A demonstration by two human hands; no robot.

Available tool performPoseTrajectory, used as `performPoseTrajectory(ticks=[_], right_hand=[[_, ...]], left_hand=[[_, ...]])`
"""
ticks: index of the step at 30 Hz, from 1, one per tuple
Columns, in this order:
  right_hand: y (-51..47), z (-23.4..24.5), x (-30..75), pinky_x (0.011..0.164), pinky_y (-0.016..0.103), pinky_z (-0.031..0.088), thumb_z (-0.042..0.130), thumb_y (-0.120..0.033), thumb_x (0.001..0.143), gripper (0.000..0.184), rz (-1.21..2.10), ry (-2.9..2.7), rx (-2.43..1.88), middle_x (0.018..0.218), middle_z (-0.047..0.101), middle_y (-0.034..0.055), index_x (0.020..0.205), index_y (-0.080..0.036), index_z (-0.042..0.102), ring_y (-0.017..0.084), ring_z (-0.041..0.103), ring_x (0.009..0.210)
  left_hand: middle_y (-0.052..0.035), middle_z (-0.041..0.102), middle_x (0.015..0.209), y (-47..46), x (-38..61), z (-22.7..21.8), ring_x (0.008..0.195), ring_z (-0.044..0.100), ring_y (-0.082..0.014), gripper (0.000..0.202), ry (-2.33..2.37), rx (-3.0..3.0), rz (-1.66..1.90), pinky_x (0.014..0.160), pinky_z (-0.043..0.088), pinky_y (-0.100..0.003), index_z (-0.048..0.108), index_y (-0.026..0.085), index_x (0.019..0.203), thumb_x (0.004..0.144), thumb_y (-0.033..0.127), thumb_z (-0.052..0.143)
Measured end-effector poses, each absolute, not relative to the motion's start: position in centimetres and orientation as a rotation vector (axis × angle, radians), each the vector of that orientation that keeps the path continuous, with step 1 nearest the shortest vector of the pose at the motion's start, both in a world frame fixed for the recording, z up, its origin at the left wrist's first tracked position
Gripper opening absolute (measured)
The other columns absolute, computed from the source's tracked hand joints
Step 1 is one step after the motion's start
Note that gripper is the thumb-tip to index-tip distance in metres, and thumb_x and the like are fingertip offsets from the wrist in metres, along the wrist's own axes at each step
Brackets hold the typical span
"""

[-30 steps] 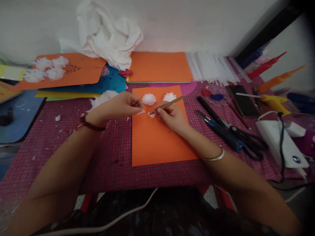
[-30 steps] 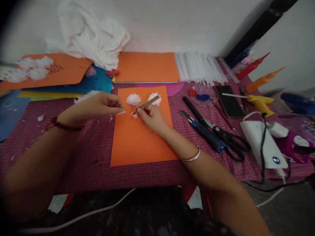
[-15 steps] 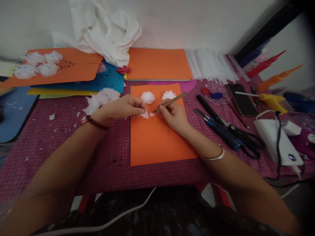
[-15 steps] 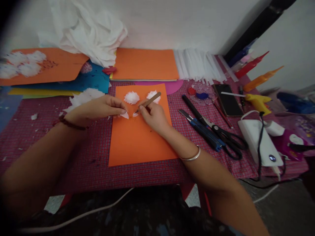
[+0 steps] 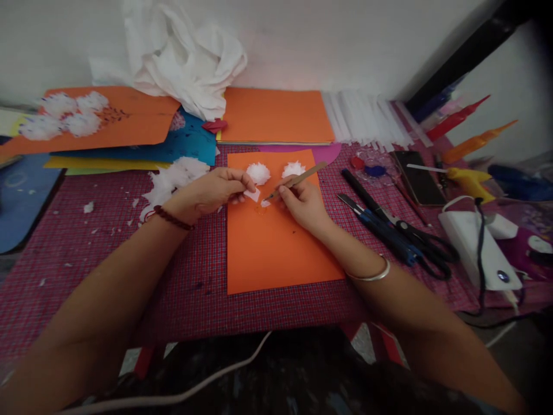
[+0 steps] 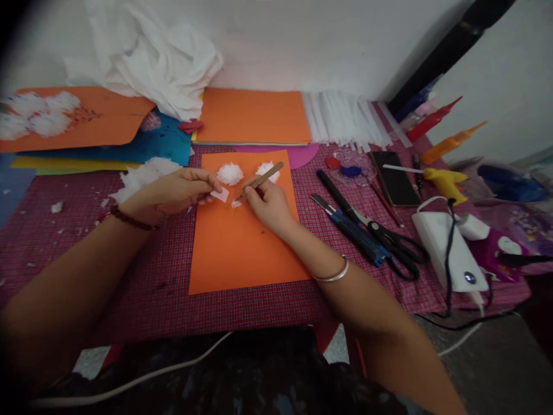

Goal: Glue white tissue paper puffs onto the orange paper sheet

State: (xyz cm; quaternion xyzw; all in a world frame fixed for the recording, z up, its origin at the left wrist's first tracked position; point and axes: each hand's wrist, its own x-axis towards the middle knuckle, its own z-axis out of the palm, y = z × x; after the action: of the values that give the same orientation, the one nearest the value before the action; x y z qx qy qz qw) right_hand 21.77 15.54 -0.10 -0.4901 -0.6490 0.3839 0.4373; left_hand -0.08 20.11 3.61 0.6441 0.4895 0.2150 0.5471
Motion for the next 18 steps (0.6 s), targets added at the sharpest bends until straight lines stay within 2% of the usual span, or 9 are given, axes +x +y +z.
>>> performPoseTrajectory(ticks=[4,8,11,14,18], right_hand=[[15.7,-0.2,21.7,0.063,0.030,0.048,0.053,-0.033,0.091,0.013,1.013,-1.571,-1.212,0.076,0.063,0.0019,0.086,-0.022,0.059,0.015,0.059,0.067],[15.7,-0.3,21.7,0.063,0.030,0.048,0.053,-0.033,0.091,0.013,1.010,-1.577,-1.198,0.075,0.062,0.0021,0.086,-0.022,0.058,0.016,0.059,0.069],[15.8,-0.2,21.7,0.063,0.030,0.048,0.053,-0.031,0.091,0.012,1.005,-1.577,-1.215,0.076,0.063,0.0022,0.085,-0.022,0.058,0.015,0.059,0.069],[15.8,-0.1,21.7,0.065,0.030,0.048,0.053,-0.029,0.091,0.011,1.001,-1.586,-1.222,0.076,0.064,0.0018,0.085,-0.022,0.059,0.015,0.060,0.070],[15.8,-0.1,21.8,0.066,0.030,0.047,0.053,-0.028,0.091,0.010,0.985,-1.602,-1.227,0.075,0.063,0.0015,0.086,-0.021,0.058,0.015,0.059,0.069]], left_hand=[[-0.0053,0.073,0.077,20.0,0.1,3.9,0.070,0.067,-0.0156,0.020,1.211,1.569,0.551,0.068,0.055,-0.029,0.070,0.018,0.078,0.068,0.009,0.055],[-0.0062,0.077,0.088,19.8,0.5,3.5,0.084,0.071,-0.0181,0.013,1.191,1.549,0.683,0.080,0.057,-0.032,0.071,0.018,0.082,0.071,0.014,0.065],[-0.0060,0.075,0.083,19.7,0.8,3.1,0.078,0.069,-0.0171,0.006,1.235,1.557,0.713,0.076,0.055,-0.031,0.070,0.018,0.078,0.073,0.020,0.071],[-0.0041,0.072,0.073,19.4,0.9,3.1,0.068,0.064,-0.0150,0.008,1.251,1.620,0.705,0.068,0.051,-0.029,0.069,0.017,0.074,0.074,0.025,0.072],[-0.0031,0.068,0.075,18.5,0.9,3.3,0.071,0.060,-0.0158,0.011,1.350,1.829,0.714,0.069,0.049,-0.031,0.070,0.019,0.073,0.077,0.029,0.071]])
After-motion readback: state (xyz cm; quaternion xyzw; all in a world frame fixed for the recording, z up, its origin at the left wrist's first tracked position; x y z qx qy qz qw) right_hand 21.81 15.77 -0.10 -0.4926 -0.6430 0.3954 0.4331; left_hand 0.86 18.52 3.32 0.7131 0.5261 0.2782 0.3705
